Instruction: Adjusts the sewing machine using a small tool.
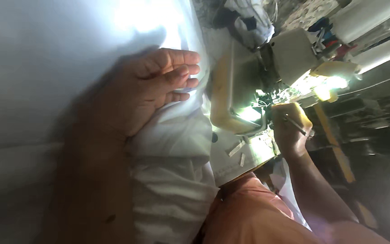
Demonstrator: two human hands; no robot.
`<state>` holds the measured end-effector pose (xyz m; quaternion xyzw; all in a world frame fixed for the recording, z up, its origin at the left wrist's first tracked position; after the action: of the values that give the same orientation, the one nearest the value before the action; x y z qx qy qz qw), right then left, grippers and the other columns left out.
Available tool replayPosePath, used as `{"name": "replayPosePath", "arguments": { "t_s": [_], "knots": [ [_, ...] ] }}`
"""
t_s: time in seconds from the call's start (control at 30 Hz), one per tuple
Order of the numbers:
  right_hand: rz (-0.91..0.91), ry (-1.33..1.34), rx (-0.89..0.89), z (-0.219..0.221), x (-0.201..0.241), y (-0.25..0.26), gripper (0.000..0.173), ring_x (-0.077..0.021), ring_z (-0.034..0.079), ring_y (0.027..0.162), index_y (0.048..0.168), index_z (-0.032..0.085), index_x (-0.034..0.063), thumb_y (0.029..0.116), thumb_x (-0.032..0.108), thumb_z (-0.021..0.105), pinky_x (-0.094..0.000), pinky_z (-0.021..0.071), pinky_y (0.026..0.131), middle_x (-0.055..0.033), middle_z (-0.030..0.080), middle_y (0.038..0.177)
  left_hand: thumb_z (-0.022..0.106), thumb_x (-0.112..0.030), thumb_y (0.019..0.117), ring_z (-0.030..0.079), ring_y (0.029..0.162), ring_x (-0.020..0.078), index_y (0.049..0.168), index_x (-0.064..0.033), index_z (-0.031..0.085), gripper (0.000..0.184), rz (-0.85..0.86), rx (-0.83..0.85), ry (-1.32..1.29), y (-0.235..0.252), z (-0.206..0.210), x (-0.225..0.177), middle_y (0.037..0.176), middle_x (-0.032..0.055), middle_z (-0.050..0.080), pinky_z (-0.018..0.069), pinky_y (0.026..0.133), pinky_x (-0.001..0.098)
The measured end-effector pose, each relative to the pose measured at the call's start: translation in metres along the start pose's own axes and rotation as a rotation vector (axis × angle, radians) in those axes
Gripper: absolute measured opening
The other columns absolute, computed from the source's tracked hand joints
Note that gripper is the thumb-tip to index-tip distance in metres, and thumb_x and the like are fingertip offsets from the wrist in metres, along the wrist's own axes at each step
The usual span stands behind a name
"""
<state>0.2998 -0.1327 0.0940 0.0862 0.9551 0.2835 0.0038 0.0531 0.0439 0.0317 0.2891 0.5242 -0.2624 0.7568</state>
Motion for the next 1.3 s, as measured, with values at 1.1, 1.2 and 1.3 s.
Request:
{"name": "replayPosePath", "arguments": {
  "t_s": [1.1,1.2,1.3],
  "knots": [
    [-0.036,0.078,-0.050,-0.0030,-0.0036,-0.0073,0.016,-0.0271,0.072,0.094,0.102,0.073,-0.0039,0.0992,0.005,0.060,-0.0384,0.0584,0.086,-0.0190,0.073,0.102,0.044,-0.015,0.1061,0.069,0.116,0.0169,0.133,-0.0115,0.060,0.031,0.020,0.035,-0.030,0.0041,-0.0003,0.0055,0.132,0.0020,0.067,0.0598,0.096,0.0352],
    [-0.027,0.085,-0.049,-0.0037,-0.0029,-0.0081,0.014,-0.0243,0.072,0.092,0.100,0.072,-0.0045,0.0979,0.004,0.061,-0.0341,0.0585,0.084,-0.0189,0.073,0.101,0.044,-0.014,0.1064,0.070,0.115,0.0161,0.130,-0.0124,0.062,0.030,0.025,0.013,-0.022,0.0027,-0.0003,0.0053,0.130,0.0009,0.068,0.0604,0.095,0.0339],
    [-0.038,0.091,-0.074,-0.0047,-0.0029,-0.0085,0.013,-0.0216,0.072,0.092,0.099,0.071,-0.0043,0.0975,0.003,0.061,-0.0306,0.0584,0.083,-0.0179,0.072,0.099,0.044,-0.015,0.1061,0.069,0.116,0.0165,0.131,-0.0129,0.062,0.031,0.027,0.006,-0.012,0.0025,-0.0009,0.0060,0.131,0.0011,0.068,0.0598,0.095,0.0337]
  ]
}}
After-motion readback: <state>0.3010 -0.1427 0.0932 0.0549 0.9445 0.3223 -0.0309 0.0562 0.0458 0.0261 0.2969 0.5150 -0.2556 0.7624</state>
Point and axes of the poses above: each hand's wrist, its own y-axis towards the middle knuckle, its own z-axis out of the palm, x = y × z, the point moved 8 cm from there along y, towards the middle knuckle
